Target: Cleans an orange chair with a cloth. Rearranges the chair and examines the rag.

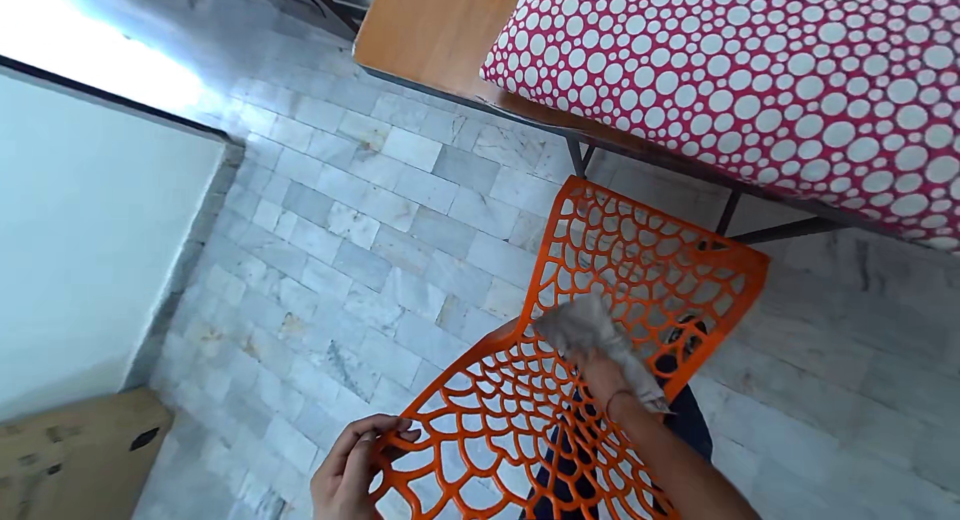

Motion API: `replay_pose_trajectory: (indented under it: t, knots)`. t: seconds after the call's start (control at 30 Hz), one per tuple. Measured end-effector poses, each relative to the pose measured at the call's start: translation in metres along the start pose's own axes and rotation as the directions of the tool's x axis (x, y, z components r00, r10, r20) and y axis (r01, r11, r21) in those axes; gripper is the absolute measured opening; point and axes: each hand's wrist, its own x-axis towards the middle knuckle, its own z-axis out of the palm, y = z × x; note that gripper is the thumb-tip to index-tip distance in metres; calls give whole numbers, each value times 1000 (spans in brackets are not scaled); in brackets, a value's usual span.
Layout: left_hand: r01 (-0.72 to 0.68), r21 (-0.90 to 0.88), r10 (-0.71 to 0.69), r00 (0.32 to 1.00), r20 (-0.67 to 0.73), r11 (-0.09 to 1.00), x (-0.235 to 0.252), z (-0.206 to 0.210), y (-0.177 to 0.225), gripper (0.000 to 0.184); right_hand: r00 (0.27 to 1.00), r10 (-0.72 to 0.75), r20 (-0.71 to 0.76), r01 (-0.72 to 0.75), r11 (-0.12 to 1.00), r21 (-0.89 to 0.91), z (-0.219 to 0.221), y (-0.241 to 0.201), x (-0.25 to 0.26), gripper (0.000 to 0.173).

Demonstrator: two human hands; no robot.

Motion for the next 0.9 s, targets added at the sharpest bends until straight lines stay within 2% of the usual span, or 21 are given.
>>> replay_pose_trajectory:
  t: [0.07,0.1,0.23,0.33,0.47,0.57,0.63,0.7,0.8,0.83,0.9]
  knots:
    - [8,9,-7,1000,-8,1000,-1,-1,1,37,989,-127,70,132,988,-83,42,1,-10,70]
    - [8,13,-8,1000,-8,1000,0,-1,1,37,987,-153,50,158,982,-102,53,8,-15,73]
    - [16,20,-16,1000,-9,1000,-1,2,2,37,988,-152,-34,144,975,-169,51,51,-27,81]
    - [29,33,-28,999,-43,999,-1,5,4,35,984,-111,-138,83,978,-190,12,83,-30,68]
    - [74,46,-66,986,-152,996,-2,12,7,33,928,29,-371,-129,960,-248,-71,151,-42,57]
    - [195,41,-170,927,-335,980,-7,26,17,31,799,242,-551,-301,953,-18,-129,198,-52,52]
    - [262,16,-228,866,-444,965,-18,40,23,41,742,365,-563,-374,922,106,-152,216,-57,52]
    - [287,27,-237,837,-493,957,-39,56,25,52,759,385,-525,-380,917,122,-152,216,-58,49]
    - [316,12,-267,819,-508,949,-78,80,20,62,830,241,-503,-281,960,-3,-97,192,-54,61]
    - [317,24,-259,814,-520,948,-87,84,16,64,873,184,-452,-222,974,-34,-71,179,-56,65]
    - [306,59,-225,806,-547,950,-94,88,10,64,967,27,-255,-42,998,-54,-21,151,-67,73]
